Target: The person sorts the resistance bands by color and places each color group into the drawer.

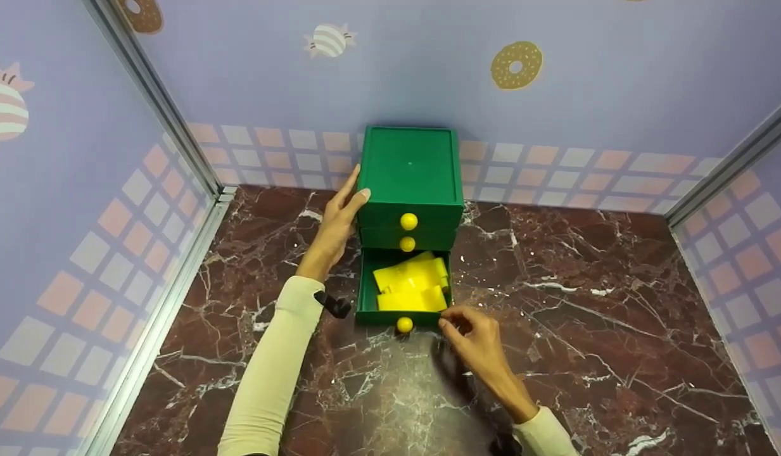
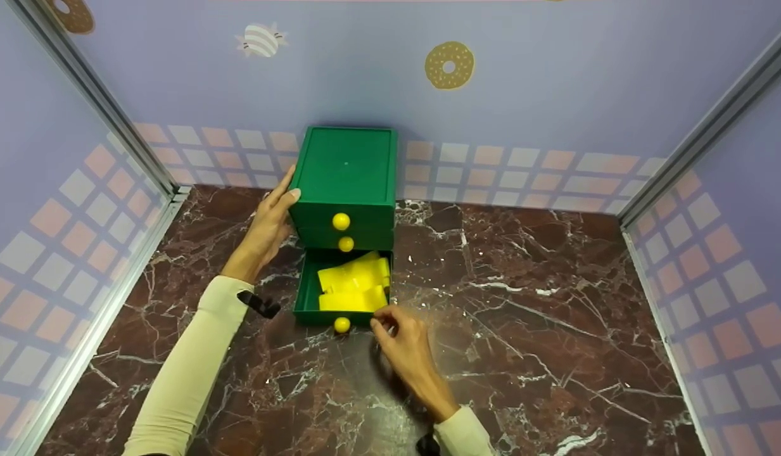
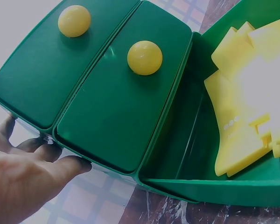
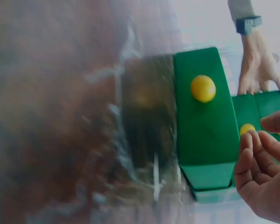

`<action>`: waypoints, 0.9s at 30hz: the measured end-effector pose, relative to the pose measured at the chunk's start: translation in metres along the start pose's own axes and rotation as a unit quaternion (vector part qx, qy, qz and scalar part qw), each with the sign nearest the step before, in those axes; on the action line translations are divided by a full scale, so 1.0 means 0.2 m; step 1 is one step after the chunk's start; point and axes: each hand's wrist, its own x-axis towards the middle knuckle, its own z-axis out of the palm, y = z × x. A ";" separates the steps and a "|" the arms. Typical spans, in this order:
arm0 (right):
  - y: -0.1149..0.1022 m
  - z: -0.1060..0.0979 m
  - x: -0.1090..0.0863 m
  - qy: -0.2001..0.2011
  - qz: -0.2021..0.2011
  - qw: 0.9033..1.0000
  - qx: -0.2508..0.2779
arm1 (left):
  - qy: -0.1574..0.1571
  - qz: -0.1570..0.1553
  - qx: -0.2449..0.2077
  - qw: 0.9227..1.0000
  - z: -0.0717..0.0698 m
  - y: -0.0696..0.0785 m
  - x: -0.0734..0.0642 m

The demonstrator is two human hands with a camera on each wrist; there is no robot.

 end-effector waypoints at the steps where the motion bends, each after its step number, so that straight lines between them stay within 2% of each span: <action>1: 0.00 0.01 -0.01 -0.005 0.005 1.000 0.006 | 0.000 0.001 0.001 1.000 0.00 0.00 0.00; 8: 0.02 0.10 -0.09 -0.066 0.064 0.995 0.032 | -0.001 0.004 0.009 1.000 0.00 0.00 0.00; 13: 0.05 0.16 -0.08 -0.098 0.125 0.984 0.076 | -0.004 0.004 0.008 1.000 -0.01 0.00 0.00; 15: 0.05 0.17 -0.07 -0.104 0.155 0.977 0.099 | -0.008 0.004 0.004 1.000 -0.01 0.00 0.00; 19: 0.07 0.21 -0.05 -0.119 0.204 0.957 0.166 | -0.011 0.002 0.000 1.000 0.00 0.00 0.00; 23: 0.08 0.25 -0.04 -0.139 0.230 0.936 0.228 | -0.006 0.000 0.004 1.000 0.00 0.00 0.00; 27: 0.07 0.29 -0.02 -0.155 0.243 0.924 0.251 | -0.002 0.001 0.000 1.000 -0.01 0.00 0.00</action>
